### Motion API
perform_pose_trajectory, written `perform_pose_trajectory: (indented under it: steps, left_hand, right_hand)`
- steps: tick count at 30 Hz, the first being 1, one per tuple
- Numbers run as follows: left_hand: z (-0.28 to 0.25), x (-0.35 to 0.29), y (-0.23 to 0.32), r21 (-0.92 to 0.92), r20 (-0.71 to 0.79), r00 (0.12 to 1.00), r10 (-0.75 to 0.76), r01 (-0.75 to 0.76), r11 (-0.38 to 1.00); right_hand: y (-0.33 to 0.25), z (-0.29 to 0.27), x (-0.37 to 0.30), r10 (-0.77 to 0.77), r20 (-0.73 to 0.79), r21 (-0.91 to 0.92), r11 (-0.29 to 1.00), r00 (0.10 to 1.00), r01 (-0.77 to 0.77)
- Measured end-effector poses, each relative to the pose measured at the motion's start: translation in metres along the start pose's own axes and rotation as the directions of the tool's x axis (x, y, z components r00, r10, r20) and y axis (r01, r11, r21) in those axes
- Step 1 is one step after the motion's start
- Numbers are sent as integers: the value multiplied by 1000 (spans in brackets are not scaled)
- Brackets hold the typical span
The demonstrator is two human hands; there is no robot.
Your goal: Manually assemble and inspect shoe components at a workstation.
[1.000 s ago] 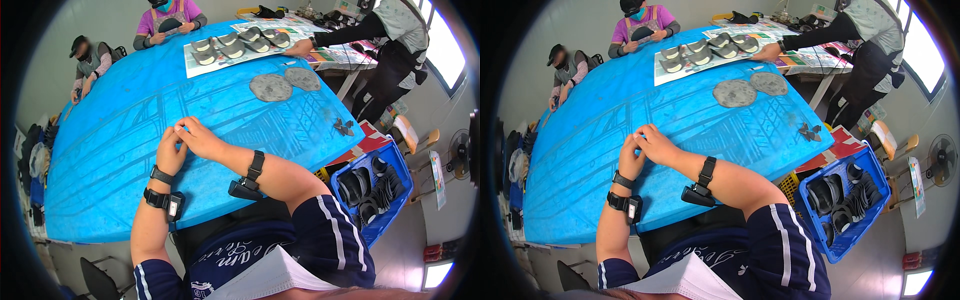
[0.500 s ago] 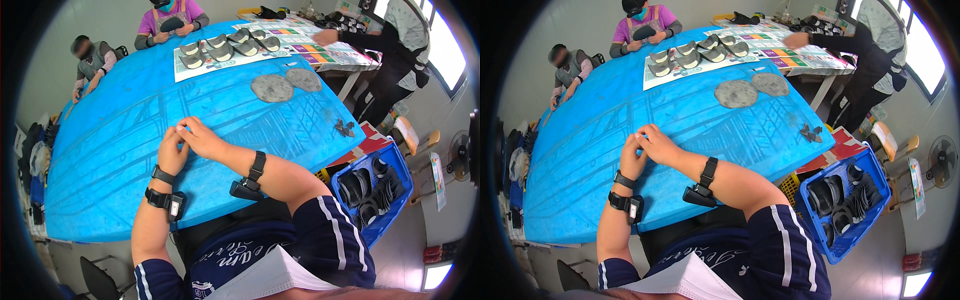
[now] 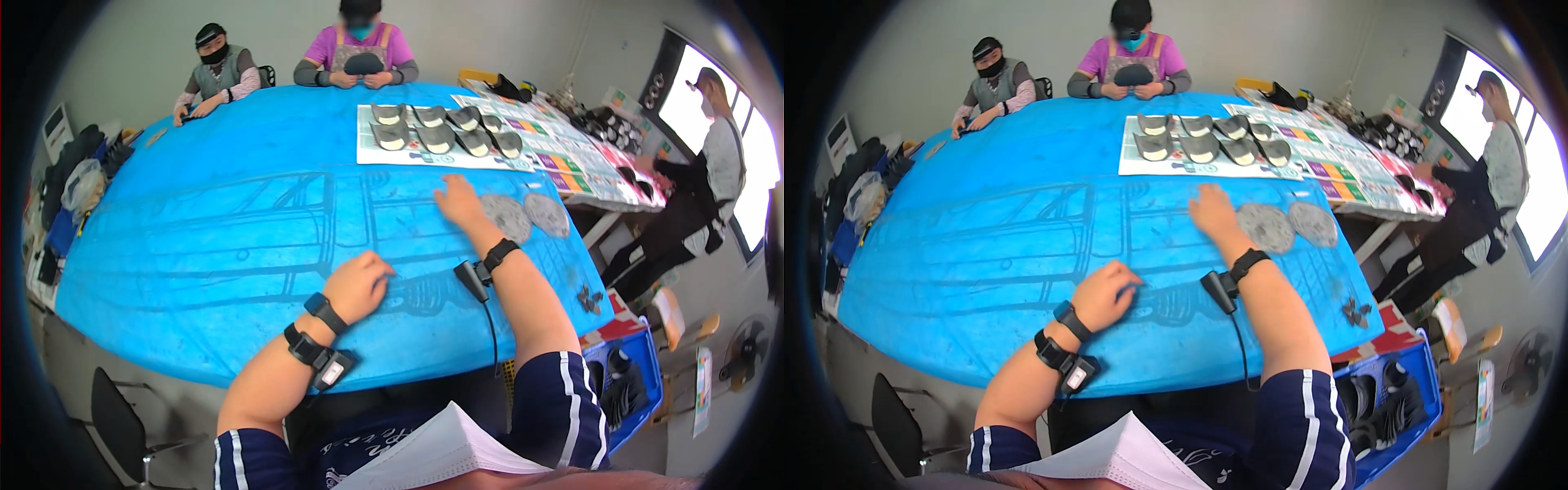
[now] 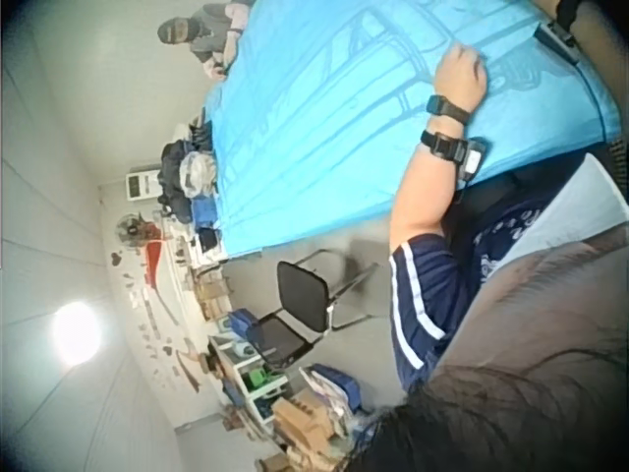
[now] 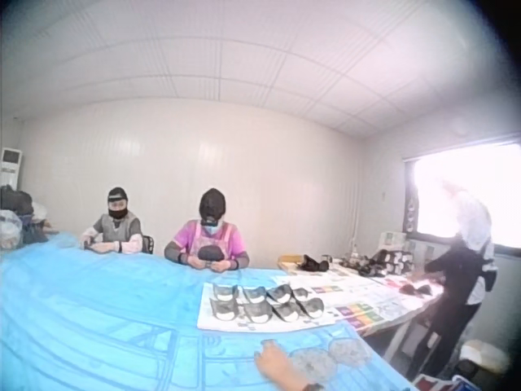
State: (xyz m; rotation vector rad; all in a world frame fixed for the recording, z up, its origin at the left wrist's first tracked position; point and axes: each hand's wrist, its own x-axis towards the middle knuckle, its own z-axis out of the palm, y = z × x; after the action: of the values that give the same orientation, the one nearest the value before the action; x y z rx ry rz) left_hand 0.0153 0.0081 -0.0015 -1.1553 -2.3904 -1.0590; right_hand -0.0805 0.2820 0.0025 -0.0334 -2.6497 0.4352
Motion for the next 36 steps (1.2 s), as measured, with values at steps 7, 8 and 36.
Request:
perform_pose_trajectory:
  steps: [7,8,36]
  left_hand:
    - [9,-1,-4,22,71,989,131,-132,991]
    - [8,-2,-4,30,112,987,118,-122,992]
    - [15,-12,9,73,265,961,82,-105,992]
  right_hand:
    - [84,-2,74,288,140,-160,951,947,-265]
    - [86,1,81,358,157,-152,930,921,-335]
    - [-76,116,106,497,63,-378,814,865,-441]
